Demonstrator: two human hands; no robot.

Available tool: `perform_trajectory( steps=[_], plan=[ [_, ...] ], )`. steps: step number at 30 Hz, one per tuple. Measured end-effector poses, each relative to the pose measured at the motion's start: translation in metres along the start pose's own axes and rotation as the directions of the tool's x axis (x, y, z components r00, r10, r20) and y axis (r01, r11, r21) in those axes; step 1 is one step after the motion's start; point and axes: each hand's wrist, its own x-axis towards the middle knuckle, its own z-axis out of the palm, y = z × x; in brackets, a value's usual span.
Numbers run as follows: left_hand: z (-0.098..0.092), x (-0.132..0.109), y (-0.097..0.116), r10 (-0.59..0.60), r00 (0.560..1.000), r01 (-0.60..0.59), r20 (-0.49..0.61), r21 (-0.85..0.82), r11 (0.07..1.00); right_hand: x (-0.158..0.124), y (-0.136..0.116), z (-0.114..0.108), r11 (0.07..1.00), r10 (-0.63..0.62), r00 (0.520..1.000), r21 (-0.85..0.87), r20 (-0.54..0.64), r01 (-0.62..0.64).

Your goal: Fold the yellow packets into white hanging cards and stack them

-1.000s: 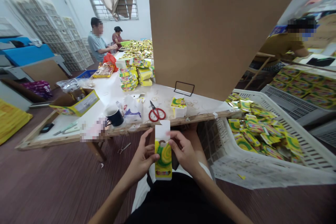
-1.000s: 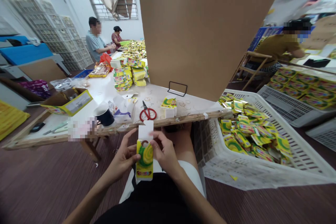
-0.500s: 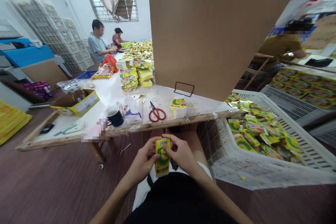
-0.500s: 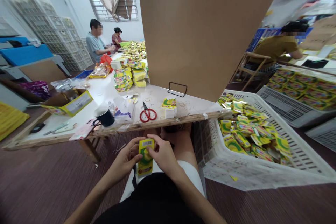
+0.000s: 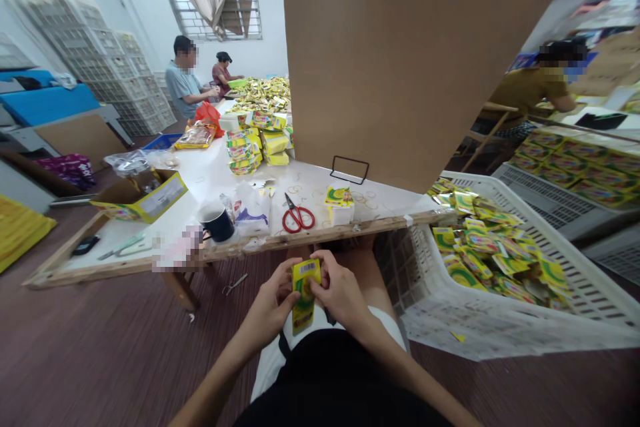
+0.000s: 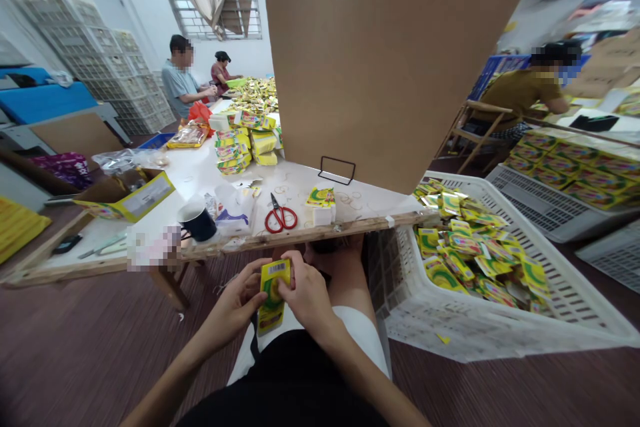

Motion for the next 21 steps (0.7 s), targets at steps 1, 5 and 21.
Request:
perform_trajectory(
  steps=[1,5,21],
  plan=[
    [0.000,0.000,0.001,-0.003,1.000,0.003,-0.007,-0.009,1.000,0.000,0.000,0.000,1.000,-0.004,1.000,0.012,0.005,0.004],
    [0.001,0.000,0.002,-0.001,1.000,0.000,-0.007,-0.045,0.999,-0.001,-0.002,0.000,0.996,0.006,0.999,0.083,0.054,-0.011],
    [0.003,0.006,-0.010,-0.010,0.999,0.007,-0.037,-0.065,0.998,-0.006,0.009,0.000,0.890,-0.014,1.000,0.456,0.001,0.012]
  ],
)
